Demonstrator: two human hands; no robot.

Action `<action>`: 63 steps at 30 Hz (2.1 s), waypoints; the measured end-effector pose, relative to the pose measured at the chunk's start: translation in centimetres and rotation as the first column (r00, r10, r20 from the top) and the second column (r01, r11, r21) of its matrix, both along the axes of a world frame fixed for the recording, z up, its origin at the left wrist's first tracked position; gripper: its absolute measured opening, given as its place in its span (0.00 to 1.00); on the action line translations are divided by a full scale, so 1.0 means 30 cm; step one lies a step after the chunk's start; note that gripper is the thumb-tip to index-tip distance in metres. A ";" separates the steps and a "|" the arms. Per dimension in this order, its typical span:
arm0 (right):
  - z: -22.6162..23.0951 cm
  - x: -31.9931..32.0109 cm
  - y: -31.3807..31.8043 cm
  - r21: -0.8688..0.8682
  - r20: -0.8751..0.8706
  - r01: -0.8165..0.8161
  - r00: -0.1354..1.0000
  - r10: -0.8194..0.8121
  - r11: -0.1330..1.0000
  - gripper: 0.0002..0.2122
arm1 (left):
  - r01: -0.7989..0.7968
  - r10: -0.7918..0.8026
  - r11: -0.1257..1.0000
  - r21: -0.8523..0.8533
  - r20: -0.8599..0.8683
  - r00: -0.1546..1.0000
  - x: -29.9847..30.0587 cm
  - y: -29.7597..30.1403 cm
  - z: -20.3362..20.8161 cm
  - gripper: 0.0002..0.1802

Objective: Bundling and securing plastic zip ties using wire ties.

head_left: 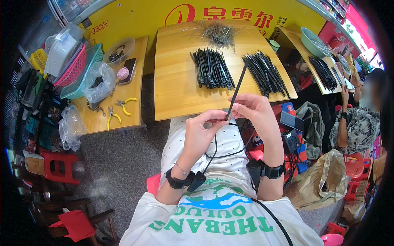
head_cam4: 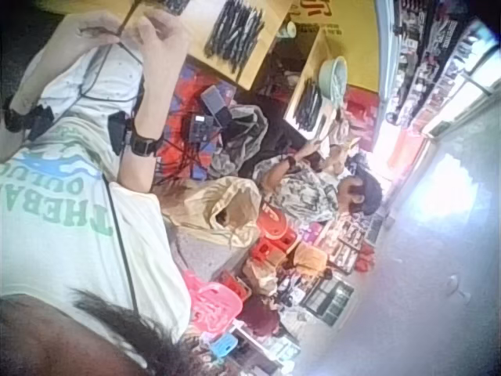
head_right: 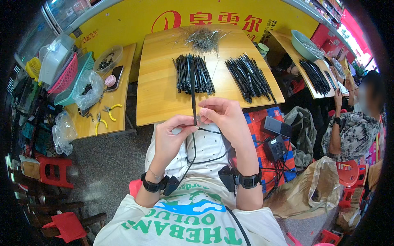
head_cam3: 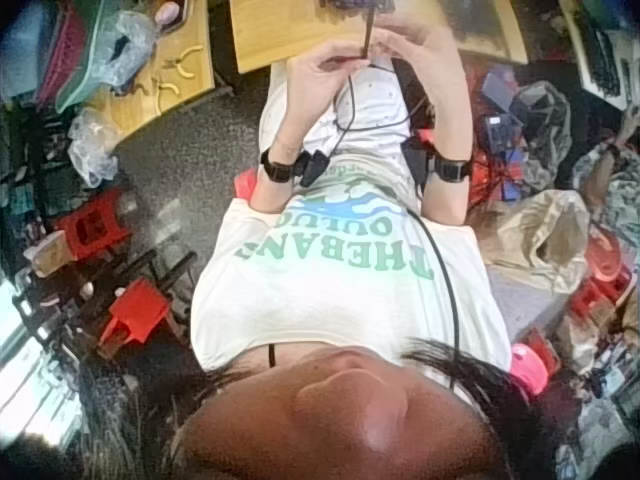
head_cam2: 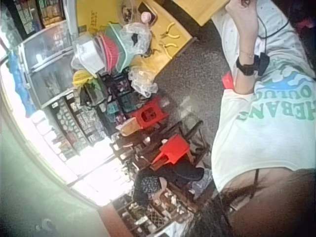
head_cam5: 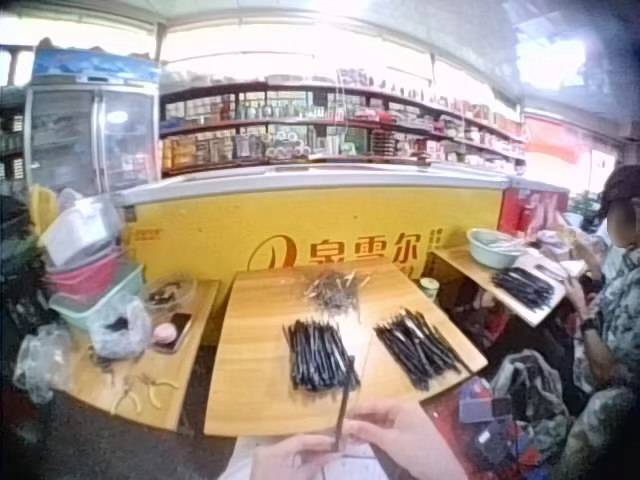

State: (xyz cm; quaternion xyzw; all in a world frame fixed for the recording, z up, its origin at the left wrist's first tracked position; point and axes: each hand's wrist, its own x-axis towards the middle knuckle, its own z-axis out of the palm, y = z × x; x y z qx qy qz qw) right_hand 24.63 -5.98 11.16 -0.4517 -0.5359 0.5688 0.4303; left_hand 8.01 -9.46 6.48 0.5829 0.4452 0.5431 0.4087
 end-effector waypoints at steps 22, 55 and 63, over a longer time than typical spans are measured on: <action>0.000 -0.086 -0.062 0.397 0.194 0.289 0.901 -0.388 0.871 0.06 | -0.187 0.193 0.981 -0.050 0.163 0.968 -0.002 0.005 0.000 0.12; -0.011 -0.066 -0.012 0.242 -0.120 0.291 0.956 -0.269 0.926 0.11 | -0.025 0.038 0.992 -0.121 0.100 0.994 0.009 0.010 -0.026 0.10; -0.013 -0.037 -0.002 0.190 -0.134 0.176 0.979 -0.152 0.966 0.06 | -0.086 0.087 0.995 -0.046 0.026 0.996 0.005 0.010 -0.016 0.07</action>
